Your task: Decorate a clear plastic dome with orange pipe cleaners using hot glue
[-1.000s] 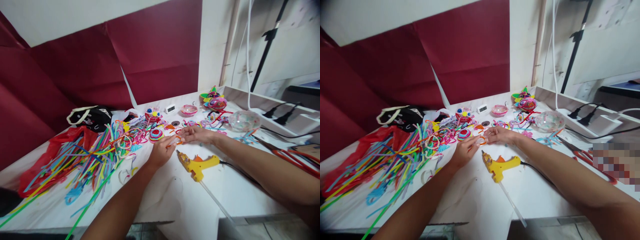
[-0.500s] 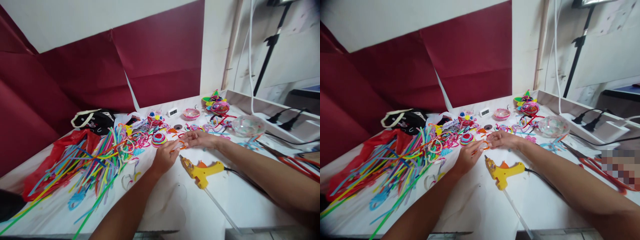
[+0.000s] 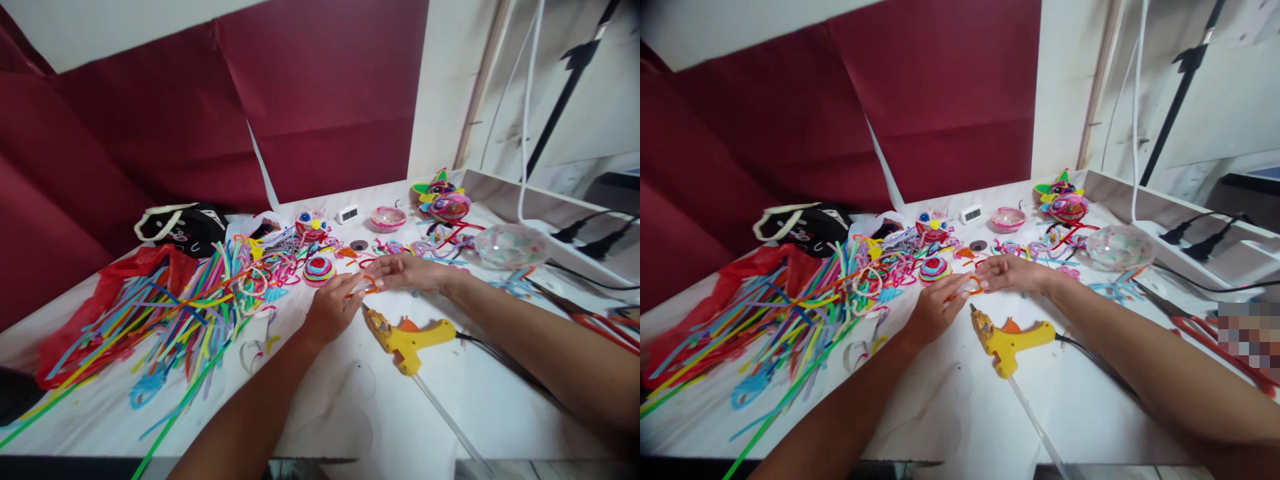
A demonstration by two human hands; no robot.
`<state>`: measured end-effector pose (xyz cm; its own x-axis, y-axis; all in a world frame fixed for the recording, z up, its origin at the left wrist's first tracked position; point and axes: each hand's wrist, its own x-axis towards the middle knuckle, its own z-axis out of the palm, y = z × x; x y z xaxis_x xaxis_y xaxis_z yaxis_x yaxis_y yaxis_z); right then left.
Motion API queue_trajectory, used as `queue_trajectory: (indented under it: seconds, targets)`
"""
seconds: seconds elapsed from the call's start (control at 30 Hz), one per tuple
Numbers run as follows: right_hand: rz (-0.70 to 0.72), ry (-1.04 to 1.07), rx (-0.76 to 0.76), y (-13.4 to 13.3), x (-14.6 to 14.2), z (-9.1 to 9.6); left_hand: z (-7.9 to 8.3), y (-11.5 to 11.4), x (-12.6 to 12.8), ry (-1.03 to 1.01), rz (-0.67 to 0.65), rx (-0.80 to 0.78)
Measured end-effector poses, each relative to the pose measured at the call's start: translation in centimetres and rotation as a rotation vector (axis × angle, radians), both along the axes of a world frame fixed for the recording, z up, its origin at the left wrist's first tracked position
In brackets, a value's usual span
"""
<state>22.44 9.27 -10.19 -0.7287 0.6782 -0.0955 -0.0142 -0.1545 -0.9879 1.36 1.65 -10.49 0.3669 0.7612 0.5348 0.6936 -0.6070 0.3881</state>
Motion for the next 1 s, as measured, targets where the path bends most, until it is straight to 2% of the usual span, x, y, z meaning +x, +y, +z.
queue_trajectory:
  seconds: [0.4, 0.6, 0.73, 0.87, 1.0]
  targets:
    - [0.041, -0.031, 0.035, -0.3, 0.2, 0.7, -0.1, 0.0, 0.1, 0.003, -0.001, 0.008]
    - [0.037, -0.116, 0.1, -0.6, 0.5, 1.4, -0.1, -0.1, 0.1, -0.006, -0.008, 0.001]
    - [0.071, -0.223, 0.259, -1.0, 0.6, 2.3, 0.0, -0.1, 0.2, -0.006, -0.005, 0.0]
    - [0.009, -0.42, 0.498, -1.8, 0.2, 3.0, 0.0, -0.2, 0.2, -0.008, -0.013, 0.003]
    - [-0.02, -0.459, 0.643, -2.4, -0.5, 2.9, 0.1, -0.4, 0.2, -0.02, -0.014, -0.019]
